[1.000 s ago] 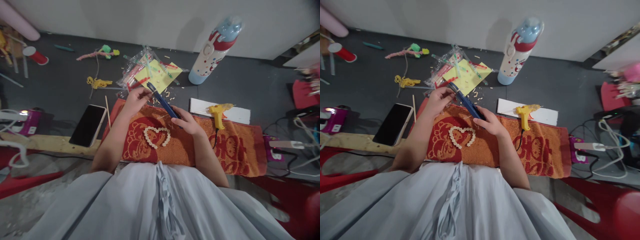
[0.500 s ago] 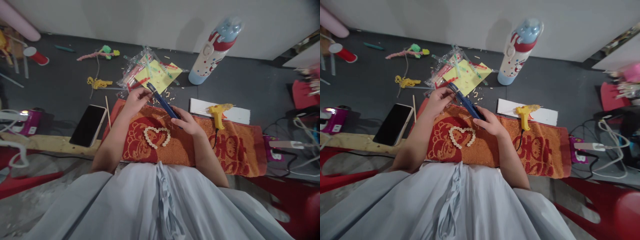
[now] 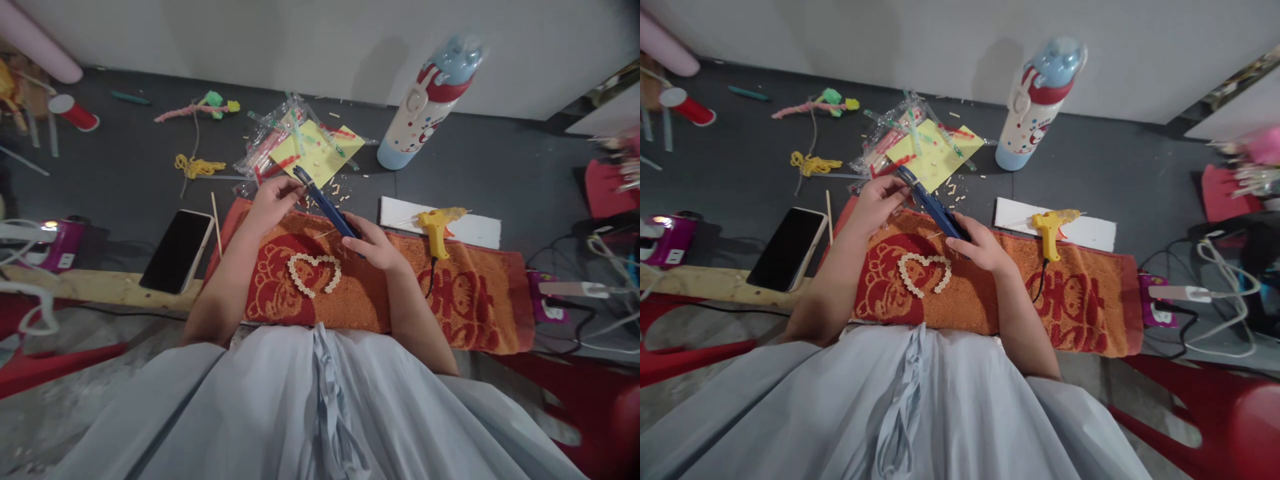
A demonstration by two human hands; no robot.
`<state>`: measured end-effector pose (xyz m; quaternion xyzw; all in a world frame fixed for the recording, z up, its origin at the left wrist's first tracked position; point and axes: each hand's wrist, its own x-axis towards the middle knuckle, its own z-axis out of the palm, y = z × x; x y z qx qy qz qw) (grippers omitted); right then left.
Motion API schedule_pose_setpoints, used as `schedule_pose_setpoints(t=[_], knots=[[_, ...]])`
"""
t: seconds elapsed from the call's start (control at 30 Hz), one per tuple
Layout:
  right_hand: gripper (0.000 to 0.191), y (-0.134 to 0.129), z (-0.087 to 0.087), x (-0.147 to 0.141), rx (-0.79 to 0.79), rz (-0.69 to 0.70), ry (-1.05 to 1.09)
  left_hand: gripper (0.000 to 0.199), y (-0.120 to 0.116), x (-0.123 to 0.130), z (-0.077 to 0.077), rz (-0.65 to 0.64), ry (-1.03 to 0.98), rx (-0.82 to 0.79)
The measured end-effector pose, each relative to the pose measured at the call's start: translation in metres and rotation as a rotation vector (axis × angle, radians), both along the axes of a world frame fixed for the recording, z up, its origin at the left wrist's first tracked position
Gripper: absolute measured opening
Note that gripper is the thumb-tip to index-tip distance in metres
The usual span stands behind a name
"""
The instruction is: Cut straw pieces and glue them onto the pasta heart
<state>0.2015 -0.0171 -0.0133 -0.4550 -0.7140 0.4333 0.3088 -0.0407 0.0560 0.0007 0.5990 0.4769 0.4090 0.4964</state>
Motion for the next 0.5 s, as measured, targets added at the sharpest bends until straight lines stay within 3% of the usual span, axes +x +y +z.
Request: schedule_pose_setpoints(t=[0.2,0.5], knots=[[0.062,0.001,0.002,-0.0003,-0.034,0.019,0.034,0.022,-0.0003,-0.0003,-0.0003,0.008,-0.008,-0.015],[0.065,-0.0001,0.001,-0.0009,-0.034,-0.004,0.021,0.035,0.0,-0.0002,-0.0005,-0.008,-0.013,-0.001]])
